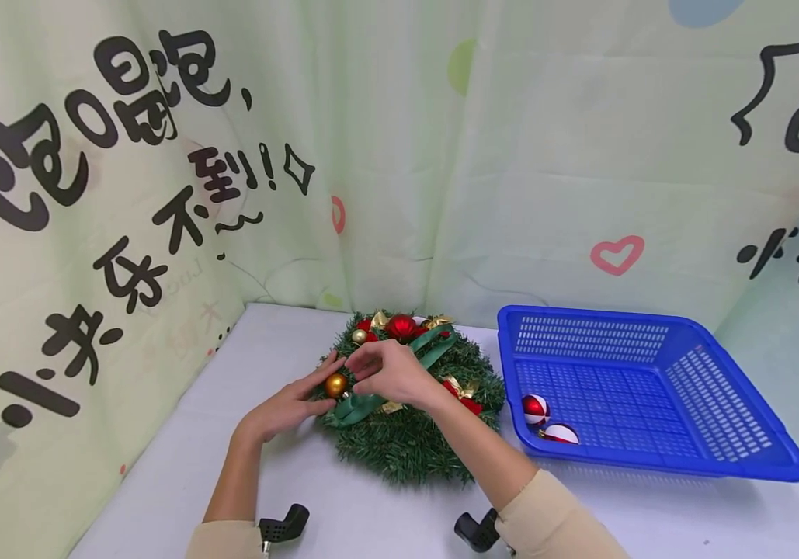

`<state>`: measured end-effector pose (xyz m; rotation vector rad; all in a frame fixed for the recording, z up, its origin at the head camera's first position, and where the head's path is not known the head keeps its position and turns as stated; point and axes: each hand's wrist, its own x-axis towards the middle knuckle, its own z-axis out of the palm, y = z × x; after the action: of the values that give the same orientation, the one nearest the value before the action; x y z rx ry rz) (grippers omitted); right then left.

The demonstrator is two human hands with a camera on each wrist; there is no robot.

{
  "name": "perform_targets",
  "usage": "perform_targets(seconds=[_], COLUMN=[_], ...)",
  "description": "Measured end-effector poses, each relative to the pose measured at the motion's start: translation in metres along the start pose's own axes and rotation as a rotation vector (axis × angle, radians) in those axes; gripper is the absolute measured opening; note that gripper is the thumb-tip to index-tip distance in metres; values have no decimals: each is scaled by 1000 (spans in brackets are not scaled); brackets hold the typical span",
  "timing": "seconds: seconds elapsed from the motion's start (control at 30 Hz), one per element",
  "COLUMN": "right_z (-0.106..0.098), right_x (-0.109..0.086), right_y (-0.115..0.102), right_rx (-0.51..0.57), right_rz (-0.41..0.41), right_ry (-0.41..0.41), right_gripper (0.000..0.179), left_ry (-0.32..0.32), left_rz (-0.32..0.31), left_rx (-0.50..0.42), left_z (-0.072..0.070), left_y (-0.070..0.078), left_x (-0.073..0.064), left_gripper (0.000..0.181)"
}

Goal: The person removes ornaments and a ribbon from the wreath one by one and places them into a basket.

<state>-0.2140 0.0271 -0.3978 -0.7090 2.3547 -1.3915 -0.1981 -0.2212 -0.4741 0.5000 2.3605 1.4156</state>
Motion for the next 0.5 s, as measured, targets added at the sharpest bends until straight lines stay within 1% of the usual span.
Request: perform_targets(seconds=[0.2,0.5], right_z=[7,15], right_x=[7,12], right_y=[6,7], right_rx=[-22,-127], right_rz=[12,0], right_ry=[-1,15], right_gripper=[30,33], left_ry=[6,15], left_rz=[-13,-48], left_rx=[14,8], left_z=[0,0], left_y=[1,2], left_x=[0,-1], left_gripper=[71,68])
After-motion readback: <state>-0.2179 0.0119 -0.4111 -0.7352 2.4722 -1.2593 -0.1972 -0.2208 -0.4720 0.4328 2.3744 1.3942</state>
